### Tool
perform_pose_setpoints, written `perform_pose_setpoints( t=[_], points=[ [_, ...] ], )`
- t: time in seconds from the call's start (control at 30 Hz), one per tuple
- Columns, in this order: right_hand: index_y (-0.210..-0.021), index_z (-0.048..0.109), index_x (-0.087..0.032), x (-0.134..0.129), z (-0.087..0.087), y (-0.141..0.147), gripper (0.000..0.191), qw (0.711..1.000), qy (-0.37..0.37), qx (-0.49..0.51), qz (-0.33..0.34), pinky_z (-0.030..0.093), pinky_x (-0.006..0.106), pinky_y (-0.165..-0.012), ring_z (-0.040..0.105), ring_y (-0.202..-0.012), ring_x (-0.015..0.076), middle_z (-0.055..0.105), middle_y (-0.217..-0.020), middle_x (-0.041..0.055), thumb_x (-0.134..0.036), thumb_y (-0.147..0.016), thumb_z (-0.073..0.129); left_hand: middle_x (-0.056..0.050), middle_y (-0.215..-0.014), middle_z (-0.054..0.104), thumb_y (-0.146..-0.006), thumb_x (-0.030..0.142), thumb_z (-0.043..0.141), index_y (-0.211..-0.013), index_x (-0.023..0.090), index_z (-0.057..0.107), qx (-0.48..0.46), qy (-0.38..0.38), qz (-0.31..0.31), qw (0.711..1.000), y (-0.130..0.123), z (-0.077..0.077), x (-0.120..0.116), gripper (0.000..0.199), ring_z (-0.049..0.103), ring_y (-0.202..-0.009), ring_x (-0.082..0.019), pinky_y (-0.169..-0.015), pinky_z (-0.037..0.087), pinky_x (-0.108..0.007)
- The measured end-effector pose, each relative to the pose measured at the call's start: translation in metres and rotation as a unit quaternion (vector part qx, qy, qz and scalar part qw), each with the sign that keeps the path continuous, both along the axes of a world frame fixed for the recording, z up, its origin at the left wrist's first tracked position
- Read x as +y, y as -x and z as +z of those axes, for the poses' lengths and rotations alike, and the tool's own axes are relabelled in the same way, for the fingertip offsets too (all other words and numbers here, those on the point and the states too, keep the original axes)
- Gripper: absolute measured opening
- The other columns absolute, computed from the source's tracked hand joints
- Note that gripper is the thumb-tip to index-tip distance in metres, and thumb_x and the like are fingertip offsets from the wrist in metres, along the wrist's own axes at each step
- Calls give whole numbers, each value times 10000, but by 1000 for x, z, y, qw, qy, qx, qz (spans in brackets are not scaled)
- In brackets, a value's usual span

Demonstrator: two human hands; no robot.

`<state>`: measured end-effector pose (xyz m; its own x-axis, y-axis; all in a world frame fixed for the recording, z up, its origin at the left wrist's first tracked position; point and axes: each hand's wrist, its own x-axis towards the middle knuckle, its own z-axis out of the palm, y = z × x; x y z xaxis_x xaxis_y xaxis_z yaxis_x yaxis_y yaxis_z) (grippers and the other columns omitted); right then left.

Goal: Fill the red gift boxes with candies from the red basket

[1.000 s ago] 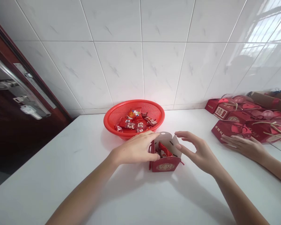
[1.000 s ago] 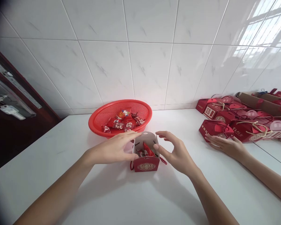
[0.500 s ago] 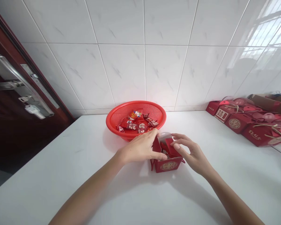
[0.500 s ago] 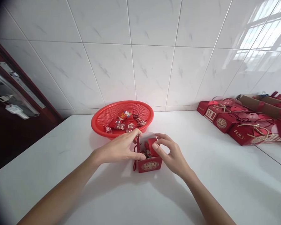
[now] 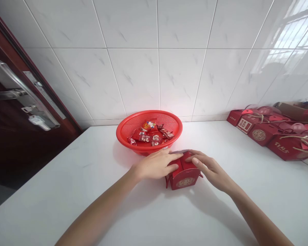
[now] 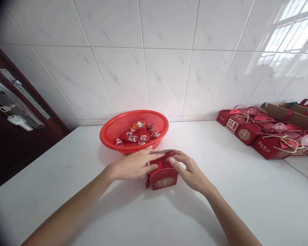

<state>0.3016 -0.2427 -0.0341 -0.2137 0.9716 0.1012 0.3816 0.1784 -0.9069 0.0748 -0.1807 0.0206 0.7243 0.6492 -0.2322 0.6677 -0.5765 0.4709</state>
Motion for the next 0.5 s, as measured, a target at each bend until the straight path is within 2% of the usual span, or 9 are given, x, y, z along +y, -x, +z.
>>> perform_pose_setpoints(
  t=[0.1, 0.23, 0.37, 0.43, 0.5],
  points=[
    [-1115, 756, -286, 1, 1, -3, 501, 1000, -10, -19, 8, 506, 486, -1048, 496, -1373, 356, 521, -1506, 90, -665, -960, 469, -35, -1416, 578, -992, 434, 446, -1546, 454, 348, -1, -5, 7, 1000, -1, -2, 0, 563, 520, -1295, -323, -1021, 449, -443],
    [-1172, 719, -282, 0, 1, -6, 467, 998, -28, -40, 29, 488, 490, -1074, 471, -1403, 356, 491, -1536, 101, -644, -920, 566, -46, -1429, 549, -981, 437, 482, -1564, 486, 267, 1, -22, 31, 999, -1, 0, -3, 624, 511, -1328, -334, -1019, 457, -457],
    [-1103, 717, -278, -1, -1, -4, 361, 998, -30, -58, 17, 477, 479, -1080, 439, -1430, 339, 537, -1493, 94, -572, -939, 586, -48, -1492, 508, -942, 373, 531, -1600, 416, 170, -43, -30, 45, 998, -2, 2, -6, 752, 500, -1346, -309, -1014, 456, -414],
    [-1073, 701, -279, 0, -3, -2, 316, 998, -36, -51, 9, 479, 481, -1075, 436, -1432, 329, 569, -1453, 87, -544, -951, 581, -54, -1440, 560, -921, 379, 543, -1537, 345, 339, -60, -30, 48, 997, -3, 3, -6, 649, 563, -1263, -300, -947, 480, -380],
    [-1051, 663, -274, 1, -5, 1, 281, 999, -43, -32, 4, 487, 488, -1065, 447, -1423, 320, 609, -1393, 88, -526, -949, 593, -51, -1271, 653, -916, 394, 537, -1311, 279, 559, -53, -27, 40, 997, -3, 3, -4, 411, 637, -1094, -279, -830, 494, -354]
  ],
)
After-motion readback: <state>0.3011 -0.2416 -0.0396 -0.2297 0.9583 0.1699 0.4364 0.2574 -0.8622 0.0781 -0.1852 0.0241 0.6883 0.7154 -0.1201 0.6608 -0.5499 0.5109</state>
